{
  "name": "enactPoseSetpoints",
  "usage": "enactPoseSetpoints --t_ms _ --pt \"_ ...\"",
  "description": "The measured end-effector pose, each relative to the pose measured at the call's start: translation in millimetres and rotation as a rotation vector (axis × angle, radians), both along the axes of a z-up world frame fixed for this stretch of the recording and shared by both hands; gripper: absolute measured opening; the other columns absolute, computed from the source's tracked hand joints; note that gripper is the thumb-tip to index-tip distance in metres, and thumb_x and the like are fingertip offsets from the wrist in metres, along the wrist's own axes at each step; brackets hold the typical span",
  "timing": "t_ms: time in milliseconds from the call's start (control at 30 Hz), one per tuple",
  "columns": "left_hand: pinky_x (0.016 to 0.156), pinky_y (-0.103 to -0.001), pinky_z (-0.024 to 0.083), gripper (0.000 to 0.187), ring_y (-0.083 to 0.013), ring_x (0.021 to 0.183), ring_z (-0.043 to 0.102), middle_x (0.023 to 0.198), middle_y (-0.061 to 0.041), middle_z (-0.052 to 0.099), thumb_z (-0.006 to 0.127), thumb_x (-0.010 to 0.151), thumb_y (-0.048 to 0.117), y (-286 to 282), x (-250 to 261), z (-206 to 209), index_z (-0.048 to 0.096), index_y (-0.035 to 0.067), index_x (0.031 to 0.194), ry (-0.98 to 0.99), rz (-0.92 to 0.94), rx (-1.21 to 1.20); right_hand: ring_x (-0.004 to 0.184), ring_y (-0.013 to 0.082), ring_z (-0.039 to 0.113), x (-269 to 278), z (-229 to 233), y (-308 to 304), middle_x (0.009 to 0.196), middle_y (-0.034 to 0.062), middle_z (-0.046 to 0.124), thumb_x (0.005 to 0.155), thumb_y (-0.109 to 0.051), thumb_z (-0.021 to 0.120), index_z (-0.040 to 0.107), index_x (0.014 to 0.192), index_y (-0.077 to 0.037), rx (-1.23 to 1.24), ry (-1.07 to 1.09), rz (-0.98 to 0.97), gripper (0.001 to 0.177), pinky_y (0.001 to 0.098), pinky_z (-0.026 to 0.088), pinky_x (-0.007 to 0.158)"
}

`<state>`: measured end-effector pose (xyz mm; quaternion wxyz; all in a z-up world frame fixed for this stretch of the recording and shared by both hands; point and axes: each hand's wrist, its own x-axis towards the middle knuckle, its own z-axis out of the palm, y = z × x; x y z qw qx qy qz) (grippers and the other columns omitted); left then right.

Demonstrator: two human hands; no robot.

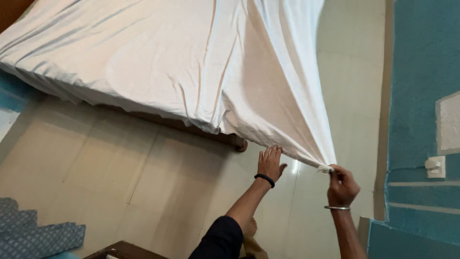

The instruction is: The person spreads a white sheet over a mattress and tucks the edges under the mattress along one side of the bed.

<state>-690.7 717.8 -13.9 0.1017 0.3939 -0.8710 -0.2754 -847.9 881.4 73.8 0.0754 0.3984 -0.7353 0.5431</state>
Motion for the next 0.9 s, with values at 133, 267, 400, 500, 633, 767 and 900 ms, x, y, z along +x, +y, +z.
enactPoseSetpoints --t_ms 133,267,400,500,633,767,900 --pt "0.117 -0.057 0.031 0.067 -0.0347 0.142 0.043 0.151 -0.013 0.052 0.078 0.088 0.033 -10.8 -7.8 1.4 0.054 0.007 0.144 0.071 0.052 -0.153 0.079 0.0111 0.068 -17.2 16.2 16.2 0.103 0.0102 0.076 0.102 0.002 0.076 0.072 0.111 -0.001 -0.092 -0.029 -0.068 0.01 0.0244 0.055 0.076" --pt "0.116 -0.054 0.036 0.067 -0.0347 0.139 0.047 0.148 -0.014 0.055 0.08 0.085 0.034 -12.4 -12.5 16.1 0.055 0.004 0.141 0.115 0.059 -0.174 0.081 0.014 0.07 -26.0 27.5 34.6 0.102 0.0129 0.076 0.103 0.005 0.077 0.072 0.11 0.0 -0.075 0.043 -0.119 0.01 0.0238 0.056 0.073" --pt "0.117 -0.056 0.034 0.064 -0.0345 0.137 0.048 0.143 -0.013 0.059 0.081 0.086 0.036 -3.2 -19.8 42.1 0.057 0.006 0.137 0.078 -0.005 -0.112 0.095 0.0157 0.075 -31.1 35.0 49.4 0.102 0.0144 0.076 0.11 0.003 0.071 0.07 0.112 0.0 -0.096 0.01 -0.061 0.004 0.0256 0.063 0.085" --pt "0.113 -0.055 0.033 0.076 -0.0374 0.134 0.045 0.14 -0.014 0.057 0.084 0.076 0.038 13.3 -32.9 59.7 0.055 0.004 0.137 0.047 -0.059 -0.058 0.092 0.0157 0.075 -44.9 39.9 54.0 0.103 0.0149 0.076 0.108 0.002 0.072 0.07 0.113 -0.001 -0.112 -0.003 -0.053 0.005 0.0271 0.063 0.086" --pt "0.111 -0.056 0.037 0.055 -0.0353 0.129 0.052 0.135 -0.013 0.063 0.082 0.078 0.029 19.7 -62.0 54.8 0.065 0.007 0.126 0.156 0.022 -0.17 0.09 0.0144 0.075 -82.4 36.0 70.7 0.099 0.0126 0.076 0.109 0.0 0.073 0.071 0.112 -0.002 -0.097 0.02 -0.052 0.004 0.0246 0.062 0.08" --pt "0.104 -0.046 0.047 0.023 -0.0298 0.118 0.066 0.116 -0.006 0.077 0.066 0.085 0.005 33.1 -96.3 41.0 0.077 0.011 0.104 0.261 0.095 -0.236 0.088 0.0142 0.074 -135.2 26.2 94.4 0.097 0.0119 0.076 0.107 -0.002 0.076 0.072 0.111 -0.004 -0.076 0.082 -0.029 0.006 0.0254 0.061 0.078" --pt "0.101 -0.041 0.053 0.023 -0.0301 0.095 0.073 0.098 -0.013 0.077 0.059 0.094 0.004 58.6 -120.2 22.5 0.08 0.01 0.103 0.172 0.123 -0.036 0.08 0.0138 0.072 -180.3 16.0 124.9 0.095 0.0107 0.076 0.105 -0.005 0.078 0.074 0.11 -0.003 0.035 0.114 0.018 0.006 0.0255 0.058 0.07"
